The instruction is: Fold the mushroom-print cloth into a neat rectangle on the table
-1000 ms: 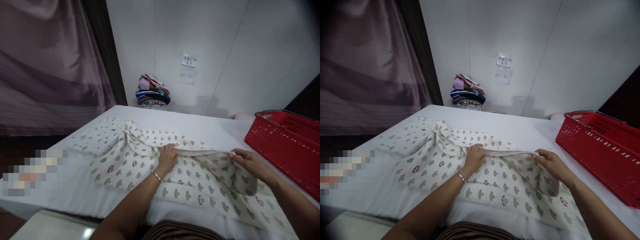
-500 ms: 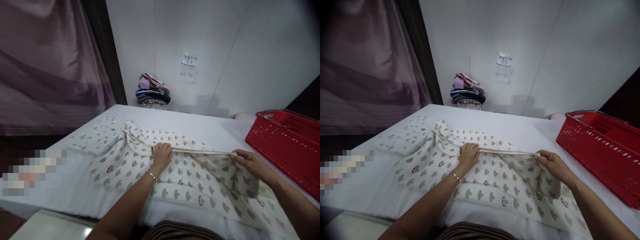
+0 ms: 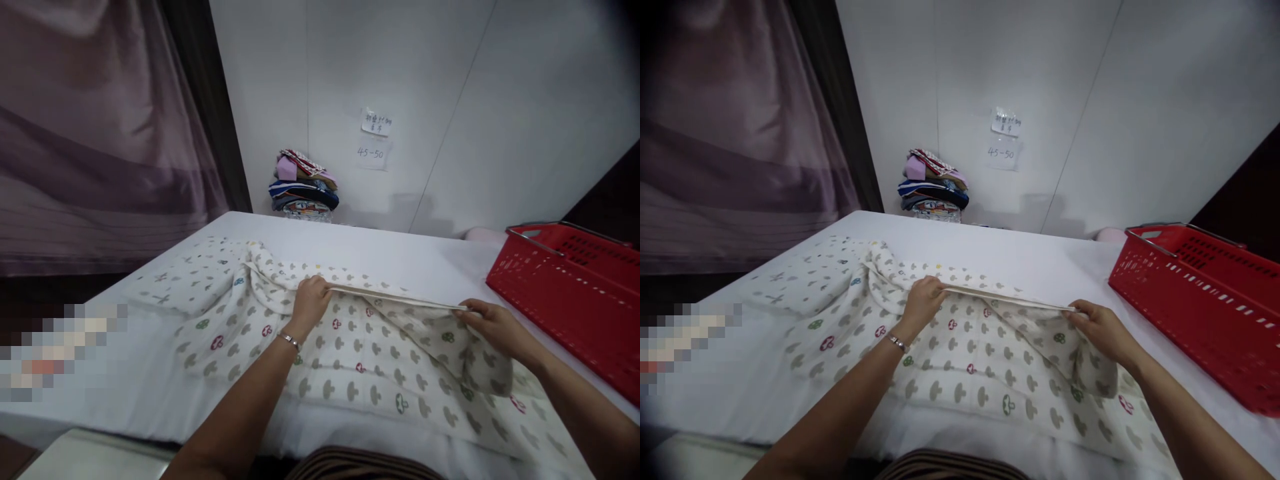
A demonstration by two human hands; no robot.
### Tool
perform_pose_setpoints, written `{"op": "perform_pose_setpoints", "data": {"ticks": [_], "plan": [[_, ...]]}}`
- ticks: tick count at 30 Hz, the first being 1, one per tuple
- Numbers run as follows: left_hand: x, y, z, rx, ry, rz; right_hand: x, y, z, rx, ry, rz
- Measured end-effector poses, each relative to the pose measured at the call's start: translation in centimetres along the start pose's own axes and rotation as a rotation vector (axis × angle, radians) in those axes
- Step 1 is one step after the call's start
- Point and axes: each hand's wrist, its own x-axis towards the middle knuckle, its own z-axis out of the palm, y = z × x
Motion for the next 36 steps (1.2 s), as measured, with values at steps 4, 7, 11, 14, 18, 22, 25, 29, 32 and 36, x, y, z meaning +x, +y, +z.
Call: {"op": "perform_pose_setpoints", "data": {"ticks": [4, 7, 11, 14, 18, 22, 25, 29, 32, 36], "plan": [[0.9, 0.7, -2.1, 0.004, 0.059, -0.011, 0.6, 0.6, -0.2, -0.136, 0.128, -0.021], [1.4, 2.4, -4.4, -0.056, 0.087, 0.057, 1.0, 0.9, -1.1, -0.193, 0.235, -0.028], [1.4, 6.3, -8.5, -0.139, 0.052, 0.219, 1.2, 0.9, -4.2, -0.233, 0.479, -0.008], [0.9, 9.0, -10.5, -0.215, -0.145, 0.283, 1.6, 1.0, -6.2, -0.234, 0.689, -0.015], [0.5, 9.7, -9.1, -0.321, -0.43, 0.195, 2.9, 2.2, -5.6, -0.365, 0.544, 0.036], [-0.1, 8.6, -5.6, -0.458, -0.676, -0.028, 3.6, 4.8, -2.9, -0.459, 0.256, 0.055], [-0.5, 8.2, -4.4, -0.528, -0.766, -0.16, 2.9, 5.7, -2.3, -0.517, 0.186, 0.083], [-0.4, 8.6, -4.0, -0.504, -0.719, -0.201, 0.3, 2.2, -2.0, -0.432, 0.227, 0.001], [-0.3, 9.4, -3.9, -0.448, -0.687, -0.171, -1.9, -2.5, 0.2, -0.183, 0.057, -0.134], [-0.7, 10.7, -3.6, -0.419, -0.638, 0.007, -2.5, -6.8, 5.2, -0.101, -0.137, -0.253]]}}
